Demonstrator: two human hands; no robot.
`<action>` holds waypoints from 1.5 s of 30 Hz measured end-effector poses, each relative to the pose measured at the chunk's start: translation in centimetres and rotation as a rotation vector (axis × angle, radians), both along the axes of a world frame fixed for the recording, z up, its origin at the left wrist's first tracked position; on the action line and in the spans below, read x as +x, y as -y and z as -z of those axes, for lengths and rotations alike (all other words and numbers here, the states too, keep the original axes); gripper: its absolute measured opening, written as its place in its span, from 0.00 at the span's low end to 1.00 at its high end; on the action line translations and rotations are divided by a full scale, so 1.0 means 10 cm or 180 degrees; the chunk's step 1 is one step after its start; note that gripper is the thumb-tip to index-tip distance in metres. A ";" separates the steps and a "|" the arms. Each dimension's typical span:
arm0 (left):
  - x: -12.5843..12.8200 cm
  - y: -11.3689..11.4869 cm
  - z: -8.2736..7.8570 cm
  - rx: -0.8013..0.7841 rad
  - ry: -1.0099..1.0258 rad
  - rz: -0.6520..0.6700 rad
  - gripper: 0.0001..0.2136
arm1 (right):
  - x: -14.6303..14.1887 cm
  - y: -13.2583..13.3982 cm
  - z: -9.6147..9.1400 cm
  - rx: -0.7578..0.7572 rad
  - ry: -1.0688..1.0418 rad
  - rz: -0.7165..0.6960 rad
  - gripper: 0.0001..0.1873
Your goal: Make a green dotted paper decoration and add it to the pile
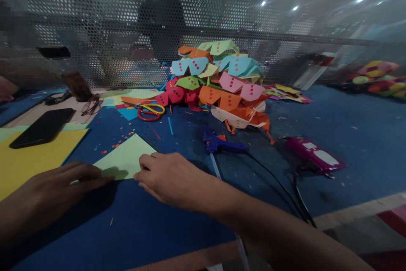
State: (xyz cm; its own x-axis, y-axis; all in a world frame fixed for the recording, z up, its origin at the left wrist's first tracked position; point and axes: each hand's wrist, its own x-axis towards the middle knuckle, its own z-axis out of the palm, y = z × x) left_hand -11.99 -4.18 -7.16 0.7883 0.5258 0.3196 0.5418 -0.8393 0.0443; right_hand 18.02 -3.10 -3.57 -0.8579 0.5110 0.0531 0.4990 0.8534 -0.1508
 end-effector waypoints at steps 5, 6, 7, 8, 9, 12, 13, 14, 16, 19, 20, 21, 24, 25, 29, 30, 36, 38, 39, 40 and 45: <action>0.01 0.01 -0.06 -0.0071 0.0144 0.0006 0.15 | 0.02 -0.01 -0.02 -0.0062 -0.0016 0.0052 0.11; 0.00 0.01 -0.06 -0.0064 0.0167 0.0002 0.14 | 0.02 -0.01 -0.02 -0.0067 -0.0029 0.0056 0.10; 0.00 0.01 -0.06 -0.0054 0.0180 -0.0004 0.13 | 0.03 -0.01 -0.01 -0.0070 -0.0050 0.0058 0.10; 0.00 0.01 -0.05 -0.0041 0.0188 -0.0017 0.13 | 0.04 -0.02 -0.01 -0.0074 -0.0078 0.0059 0.09; -0.01 0.01 -0.04 -0.0017 0.0189 -0.0025 0.12 | 0.04 -0.03 0.00 -0.0083 -0.0107 0.0062 0.09; -0.04 0.01 0.01 0.0079 0.0137 -0.0081 0.12 | 0.07 -0.06 0.04 -0.0137 -0.0180 0.0077 0.07; -0.05 0.01 0.02 0.0093 0.0108 -0.0095 0.13 | 0.08 -0.07 0.05 -0.0148 -0.0195 0.0091 0.06; -0.06 0.01 0.03 0.0097 0.0088 -0.0103 0.13 | 0.08 -0.08 0.06 -0.0150 -0.0202 0.0110 0.06; -0.07 0.01 0.04 0.0086 0.0074 -0.0124 0.12 | 0.09 -0.09 0.07 -0.0123 -0.0210 0.0155 0.05; -0.06 0.01 0.04 0.0077 0.0083 -0.0167 0.12 | 0.10 -0.09 0.07 -0.0044 -0.0181 0.0194 0.06; -0.04 0.01 0.03 0.0082 0.0113 -0.0186 0.12 | 0.09 -0.09 0.07 -0.0005 -0.0169 0.0187 0.06; -0.03 0.01 0.03 0.0080 0.0153 -0.0204 0.11 | 0.09 -0.09 0.07 0.0031 -0.0159 0.0177 0.06; 0.00 0.01 0.03 0.0063 0.0301 -0.0237 0.11 | 0.09 -0.09 0.08 0.0140 -0.0146 0.0151 0.08; 0.01 0.01 0.03 0.0042 0.0345 -0.0259 0.10 | 0.09 -0.09 0.09 0.0166 -0.0137 0.0142 0.08; 0.02 0.01 0.02 -0.0118 0.0476 -0.0342 0.08 | 0.08 -0.09 0.10 0.0265 -0.0085 0.0137 0.07; 0.02 0.01 0.02 -0.0149 0.0502 -0.0351 0.08 | 0.08 -0.09 0.10 0.0282 -0.0079 0.0137 0.07; 0.00 0.00 0.04 -0.0168 0.0597 -0.0378 0.08 | 0.08 -0.10 0.11 0.0253 -0.0125 0.0143 0.08; 0.00 0.00 0.06 -0.0178 0.0551 -0.0370 0.07 | 0.09 -0.10 0.11 0.0188 -0.0209 0.0132 0.08; -0.01 0.00 0.07 -0.0191 0.0526 -0.0362 0.07 | 0.09 -0.11 0.12 0.0153 -0.0247 0.0135 0.08; -0.01 0.00 0.07 -0.0208 0.0513 -0.0357 0.06 | 0.09 -0.11 0.12 0.0121 -0.0273 0.0144 0.08; 0.01 -0.03 0.02 -0.0437 0.0420 -0.0486 0.06 | 0.11 -0.12 0.12 -0.0039 -0.0292 0.0220 0.07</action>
